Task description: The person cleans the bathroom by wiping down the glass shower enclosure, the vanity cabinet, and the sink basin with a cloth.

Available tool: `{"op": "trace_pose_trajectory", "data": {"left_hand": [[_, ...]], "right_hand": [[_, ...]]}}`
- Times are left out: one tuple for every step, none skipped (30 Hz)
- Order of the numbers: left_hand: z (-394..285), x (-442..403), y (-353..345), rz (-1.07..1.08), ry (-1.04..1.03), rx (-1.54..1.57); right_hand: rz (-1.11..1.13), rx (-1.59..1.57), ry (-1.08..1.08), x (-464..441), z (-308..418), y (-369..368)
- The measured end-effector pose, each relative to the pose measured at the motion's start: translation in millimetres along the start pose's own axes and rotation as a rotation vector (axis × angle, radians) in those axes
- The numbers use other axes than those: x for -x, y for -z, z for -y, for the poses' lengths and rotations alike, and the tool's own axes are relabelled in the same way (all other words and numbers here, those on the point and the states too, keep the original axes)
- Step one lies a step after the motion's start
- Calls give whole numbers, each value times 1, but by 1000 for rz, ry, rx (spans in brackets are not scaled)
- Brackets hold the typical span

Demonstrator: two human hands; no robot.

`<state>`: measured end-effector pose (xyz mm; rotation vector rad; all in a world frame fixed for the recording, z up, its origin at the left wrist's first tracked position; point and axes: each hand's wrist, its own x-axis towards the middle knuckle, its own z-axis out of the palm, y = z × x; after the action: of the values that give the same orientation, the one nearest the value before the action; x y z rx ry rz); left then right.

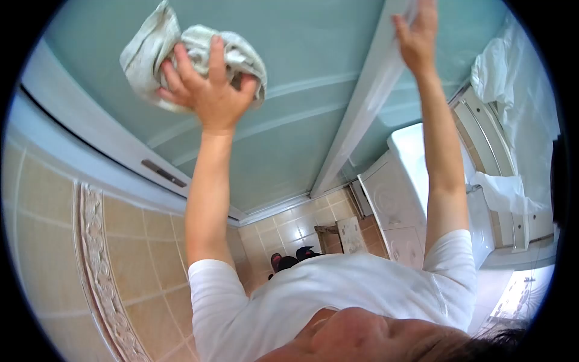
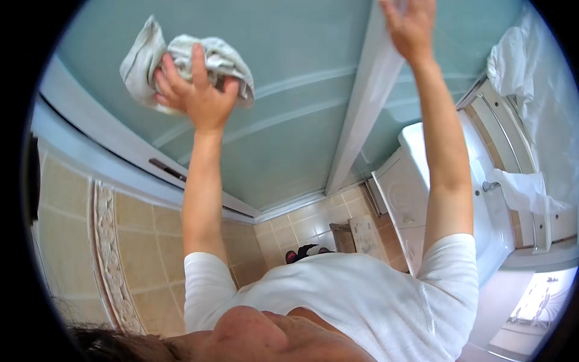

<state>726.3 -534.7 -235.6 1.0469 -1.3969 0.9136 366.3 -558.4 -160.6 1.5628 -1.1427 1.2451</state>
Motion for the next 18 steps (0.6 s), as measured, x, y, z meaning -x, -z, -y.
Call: {"op": "trace_pose_trajectory", "data": {"left_hand": [[-21,-10,-7,37,14,28],[-42,-20,-16,44,13,46],[-62,-30,-26,40,-19,95],[-81,-37,-34,37,-49,138],[-101,-38,-39,47,-45,143],[-120,-37,-43,75,-125,105],[-136,-31,-53,89,-168,85],[-151,-24,-63,103,-211,65],[-162,0,-83,113,-223,88],[-170,23,-98,122,-233,109],[-176,41,-105,126,-234,103],[-182,59,-107,121,-207,125],[-184,77,-108,121,-182,148],[-184,91,-109,137,-189,131],[-181,106,-110,148,-192,129],[-176,121,-110,167,-233,148],[-172,136,-110,184,-273,163],[-168,151,-107,231,-302,145]], "right_hand": [[-3,0,34,8,2,-16],[-7,5,-4,15,8,-20],[-9,7,-40,21,14,-23],[0,14,-43,22,16,-24],[-7,17,-45,21,18,-23],[-13,19,-51,21,20,-21],[-7,20,-58,22,21,-20],[-19,10,-42,21,22,-19],[-32,-1,-25,21,23,-19],[-29,-7,-27,21,22,-20],[-57,-26,-4,21,21,-21],[-83,-44,17,21,20,-22],[-78,-49,10,22,19,-23],[-94,-38,30,22,19,-23],[-110,-26,50,22,20,-22],[-103,-31,44,22,20,-22],[-111,-37,51,21,21,-22],[-123,-44,59,21,22,-22]]}}
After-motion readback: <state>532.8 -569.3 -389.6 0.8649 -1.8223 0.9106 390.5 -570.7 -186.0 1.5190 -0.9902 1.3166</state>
